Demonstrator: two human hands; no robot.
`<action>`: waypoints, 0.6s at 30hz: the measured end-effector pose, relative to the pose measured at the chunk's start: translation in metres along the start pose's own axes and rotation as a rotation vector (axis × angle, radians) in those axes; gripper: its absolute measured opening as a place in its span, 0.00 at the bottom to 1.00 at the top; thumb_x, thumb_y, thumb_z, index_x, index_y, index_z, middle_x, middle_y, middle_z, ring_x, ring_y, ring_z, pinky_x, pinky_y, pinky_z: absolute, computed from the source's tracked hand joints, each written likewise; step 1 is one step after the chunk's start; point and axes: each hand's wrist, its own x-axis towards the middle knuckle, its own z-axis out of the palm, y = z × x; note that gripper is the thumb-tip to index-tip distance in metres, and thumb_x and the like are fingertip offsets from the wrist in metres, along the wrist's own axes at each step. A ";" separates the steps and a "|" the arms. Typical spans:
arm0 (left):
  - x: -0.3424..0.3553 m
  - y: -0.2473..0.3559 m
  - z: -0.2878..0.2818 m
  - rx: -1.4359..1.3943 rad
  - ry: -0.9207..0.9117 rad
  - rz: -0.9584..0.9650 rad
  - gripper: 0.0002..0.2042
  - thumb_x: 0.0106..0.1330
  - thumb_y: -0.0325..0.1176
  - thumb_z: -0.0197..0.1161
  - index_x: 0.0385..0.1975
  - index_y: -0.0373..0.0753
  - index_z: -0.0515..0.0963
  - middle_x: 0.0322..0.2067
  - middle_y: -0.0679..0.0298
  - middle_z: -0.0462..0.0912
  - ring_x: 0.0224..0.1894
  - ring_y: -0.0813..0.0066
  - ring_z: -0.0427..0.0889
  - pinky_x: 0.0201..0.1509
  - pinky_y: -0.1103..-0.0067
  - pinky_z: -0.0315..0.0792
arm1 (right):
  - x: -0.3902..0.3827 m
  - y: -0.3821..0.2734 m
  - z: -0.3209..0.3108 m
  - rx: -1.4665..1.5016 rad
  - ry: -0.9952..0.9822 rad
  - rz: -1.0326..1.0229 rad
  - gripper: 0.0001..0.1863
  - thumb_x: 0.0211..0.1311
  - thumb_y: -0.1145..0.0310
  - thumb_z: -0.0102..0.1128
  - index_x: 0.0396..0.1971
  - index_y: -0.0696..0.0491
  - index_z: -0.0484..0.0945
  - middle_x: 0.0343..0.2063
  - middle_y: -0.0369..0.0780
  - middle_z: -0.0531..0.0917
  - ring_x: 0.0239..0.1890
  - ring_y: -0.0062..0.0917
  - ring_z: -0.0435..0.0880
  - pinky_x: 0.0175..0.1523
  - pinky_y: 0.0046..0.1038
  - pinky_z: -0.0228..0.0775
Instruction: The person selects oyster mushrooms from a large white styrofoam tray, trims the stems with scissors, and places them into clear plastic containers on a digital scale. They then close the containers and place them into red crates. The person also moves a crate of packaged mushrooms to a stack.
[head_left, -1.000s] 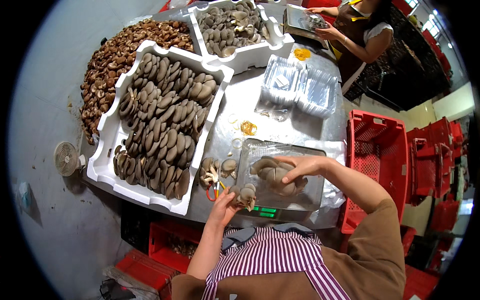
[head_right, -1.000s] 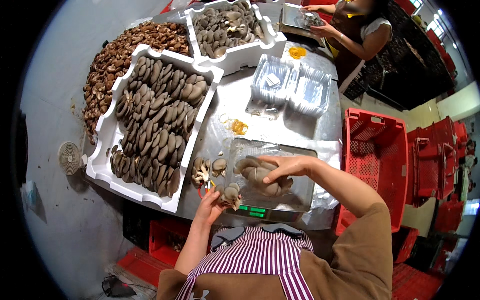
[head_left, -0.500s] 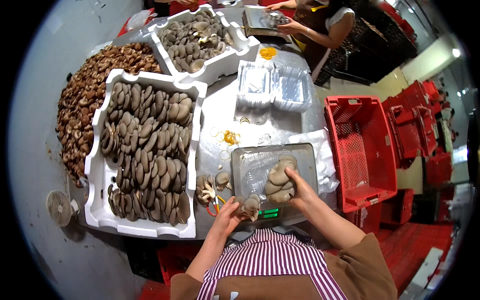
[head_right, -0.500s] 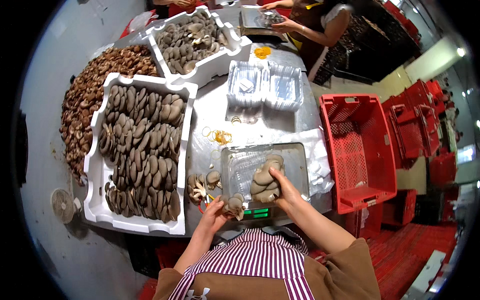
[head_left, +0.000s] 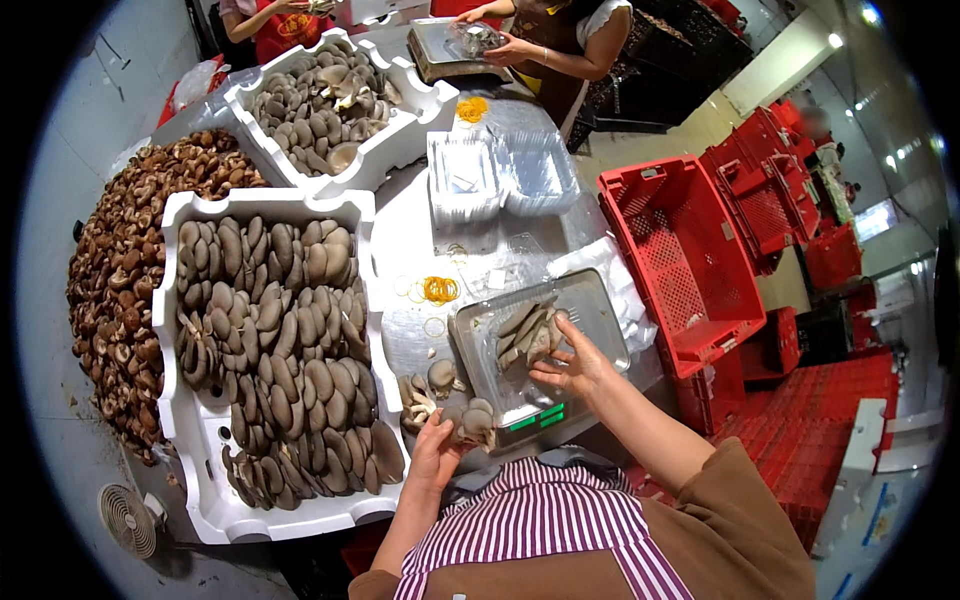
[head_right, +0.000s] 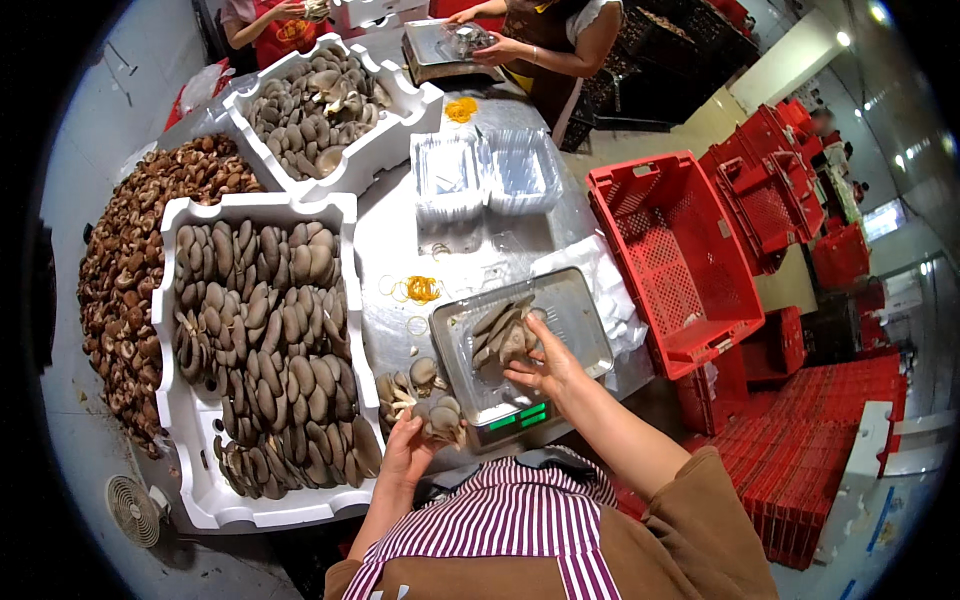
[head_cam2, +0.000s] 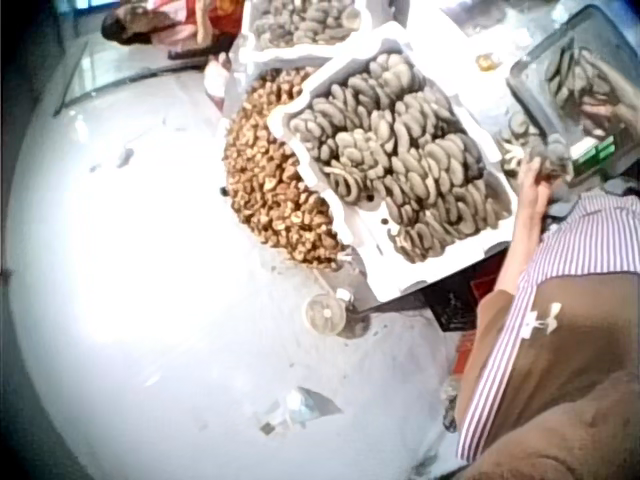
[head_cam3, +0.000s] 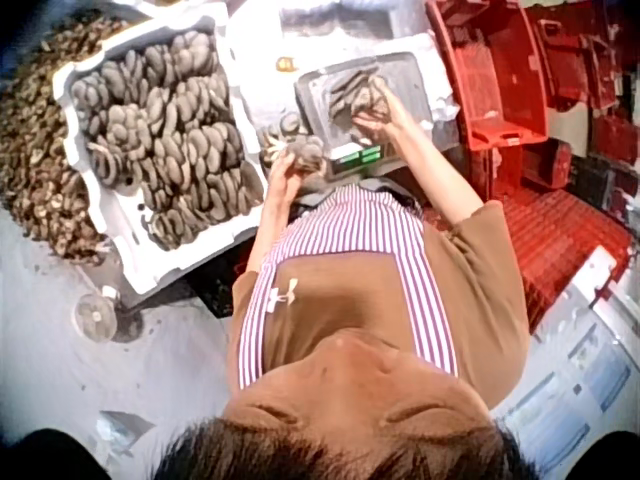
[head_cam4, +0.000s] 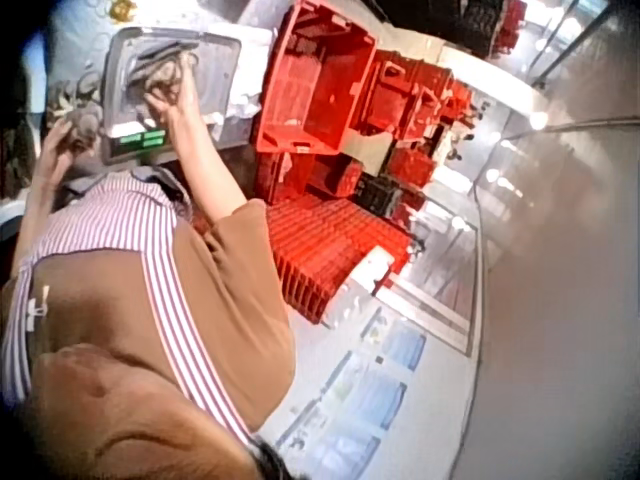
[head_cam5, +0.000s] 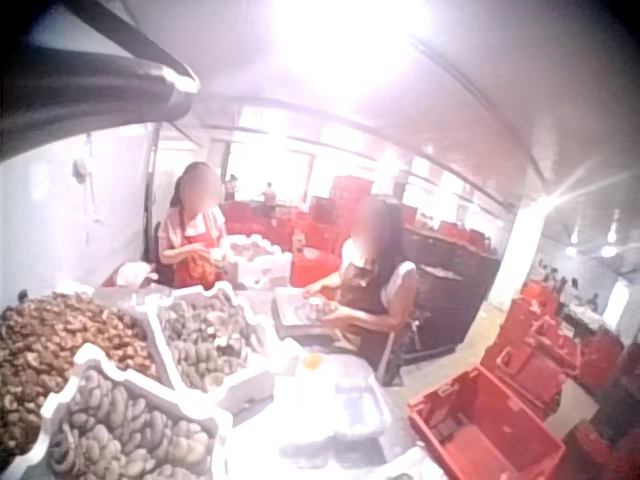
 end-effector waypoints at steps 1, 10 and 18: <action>0.001 0.002 -0.005 0.007 -0.018 -0.008 0.22 0.68 0.32 0.56 0.60 0.33 0.65 0.55 0.50 0.76 0.56 0.52 0.78 0.59 0.56 0.75 | -0.006 0.001 0.001 -0.012 -0.003 -0.010 0.50 0.55 0.49 0.71 0.70 0.54 0.52 0.62 0.53 0.60 0.61 0.48 0.68 0.56 0.49 0.76; -0.001 0.017 -0.014 0.056 -0.028 -0.026 0.21 0.69 0.33 0.55 0.60 0.34 0.65 0.54 0.51 0.77 0.55 0.54 0.79 0.59 0.57 0.74 | -0.063 0.057 -0.017 -0.968 -0.157 -0.657 0.17 0.66 0.71 0.56 0.54 0.56 0.76 0.26 0.33 0.77 0.28 0.16 0.73 0.35 0.22 0.67; -0.004 0.013 -0.010 0.078 0.029 -0.037 0.19 0.70 0.33 0.54 0.60 0.40 0.65 0.56 0.56 0.76 0.57 0.58 0.77 0.59 0.59 0.74 | -0.056 0.066 -0.010 -1.023 -0.137 -0.814 0.21 0.66 0.71 0.54 0.58 0.54 0.74 0.22 0.34 0.72 0.25 0.16 0.68 0.32 0.23 0.64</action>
